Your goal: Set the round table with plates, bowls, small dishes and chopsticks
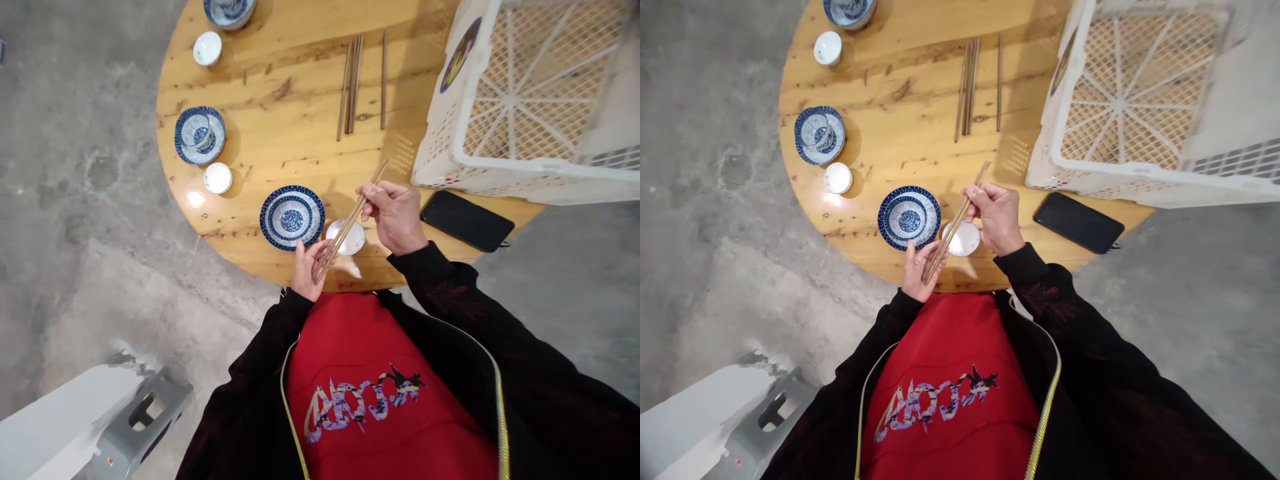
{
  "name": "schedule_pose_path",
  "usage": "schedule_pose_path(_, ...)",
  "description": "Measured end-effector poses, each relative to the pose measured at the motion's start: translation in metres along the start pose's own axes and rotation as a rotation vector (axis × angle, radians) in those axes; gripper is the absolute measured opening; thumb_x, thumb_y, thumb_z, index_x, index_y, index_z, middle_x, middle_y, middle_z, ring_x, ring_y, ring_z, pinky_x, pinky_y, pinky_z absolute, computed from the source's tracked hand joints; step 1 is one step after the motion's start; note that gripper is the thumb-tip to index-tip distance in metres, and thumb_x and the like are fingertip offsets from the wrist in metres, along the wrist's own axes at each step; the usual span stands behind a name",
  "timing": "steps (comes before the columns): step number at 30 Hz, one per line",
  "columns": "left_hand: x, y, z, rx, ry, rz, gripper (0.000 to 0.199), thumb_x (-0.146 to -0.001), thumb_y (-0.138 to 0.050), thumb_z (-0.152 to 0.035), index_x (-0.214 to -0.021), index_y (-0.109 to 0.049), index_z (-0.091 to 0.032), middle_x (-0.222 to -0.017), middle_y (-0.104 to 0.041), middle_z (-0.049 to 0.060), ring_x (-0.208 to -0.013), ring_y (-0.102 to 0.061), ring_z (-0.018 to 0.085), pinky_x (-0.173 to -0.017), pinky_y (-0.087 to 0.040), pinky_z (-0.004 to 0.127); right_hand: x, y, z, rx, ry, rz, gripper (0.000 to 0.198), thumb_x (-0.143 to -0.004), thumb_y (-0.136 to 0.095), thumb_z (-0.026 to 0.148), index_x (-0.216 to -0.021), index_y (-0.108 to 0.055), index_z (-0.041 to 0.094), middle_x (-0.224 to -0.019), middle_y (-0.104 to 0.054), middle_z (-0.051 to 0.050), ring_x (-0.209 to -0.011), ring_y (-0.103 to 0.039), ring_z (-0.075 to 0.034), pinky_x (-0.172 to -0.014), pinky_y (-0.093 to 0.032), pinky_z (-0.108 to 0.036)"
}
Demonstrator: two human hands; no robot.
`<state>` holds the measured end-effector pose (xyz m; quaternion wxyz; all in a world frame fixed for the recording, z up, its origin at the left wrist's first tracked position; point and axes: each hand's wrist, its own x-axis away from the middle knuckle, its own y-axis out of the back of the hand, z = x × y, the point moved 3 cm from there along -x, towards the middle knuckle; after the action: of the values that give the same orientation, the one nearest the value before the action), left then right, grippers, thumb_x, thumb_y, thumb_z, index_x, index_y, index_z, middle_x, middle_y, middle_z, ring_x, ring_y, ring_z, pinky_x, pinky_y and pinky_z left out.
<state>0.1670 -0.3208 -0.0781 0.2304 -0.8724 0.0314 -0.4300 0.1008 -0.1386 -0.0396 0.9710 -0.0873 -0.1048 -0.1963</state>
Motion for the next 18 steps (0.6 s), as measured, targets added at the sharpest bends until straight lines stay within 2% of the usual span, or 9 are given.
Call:
schedule_pose_path(5, 0.001, 0.015, 0.011, -0.006, 0.111, -0.024, 0.070, -0.103, -0.024, -0.067, -0.102, -0.071, -0.014, -0.097, -0.075, 0.012, -0.080, -0.070, 0.016, -0.070, -0.055, 0.025, 0.014, 0.004, -0.023, -0.003, -0.055, -0.017, 0.037, -0.077, -0.083, 0.050, -0.068, -0.065, 0.020, -0.055, -0.056, 0.002, -0.042, -0.047, -0.009, -0.040, -0.045, -0.022)
schedule_pose_path(9, 0.000, 0.023, 0.017, -0.051, 0.174, -0.046, 0.064, -0.104, -0.028, -0.064, -0.100, -0.069, -0.014, -0.090, -0.073, 0.011, -0.065, -0.065, 0.013, -0.055, -0.049, 0.022, 0.020, 0.007, -0.040, -0.022, -0.105, -0.036, 0.036, -0.073, -0.084, 0.051, -0.067, -0.065, 0.020, -0.053, -0.056, 0.002, -0.043, -0.048, -0.009, -0.042, -0.047, -0.022)
schedule_pose_path(12, -0.002, 0.028, 0.019, -0.147, 0.119, 0.005, 0.058, -0.099, -0.041, -0.065, -0.101, -0.069, -0.014, -0.086, -0.072, 0.009, -0.059, -0.061, 0.012, -0.050, -0.044, 0.022, 0.019, 0.010, -0.049, -0.057, -0.132, -0.048, 0.037, -0.069, -0.086, 0.050, -0.066, -0.066, 0.019, -0.053, -0.057, 0.002, -0.044, -0.049, -0.009, -0.043, -0.047, -0.021)
schedule_pose_path(15, 0.000, 0.036, 0.017, -0.366, 0.020, 0.097, 0.057, -0.090, -0.057, -0.067, -0.099, -0.070, -0.013, -0.080, -0.070, 0.006, -0.053, -0.056, 0.010, -0.047, -0.040, 0.022, 0.015, 0.015, -0.055, -0.083, -0.147, -0.063, 0.038, -0.065, -0.088, 0.048, -0.063, -0.065, 0.018, -0.052, -0.057, 0.002, -0.044, -0.049, -0.008, -0.042, -0.047, -0.020)
schedule_pose_path(18, 0.006, 0.047, 0.017, -0.576, -0.041, 0.195, 0.056, -0.084, -0.062, -0.068, -0.093, -0.070, -0.013, -0.070, -0.066, 0.002, -0.049, -0.053, 0.009, -0.048, -0.039, 0.023, 0.012, 0.020, -0.059, -0.082, -0.193, -0.078, 0.037, -0.064, -0.090, 0.044, -0.061, -0.064, 0.018, -0.050, -0.056, 0.003, -0.043, -0.048, -0.008, -0.042, -0.047, -0.019)
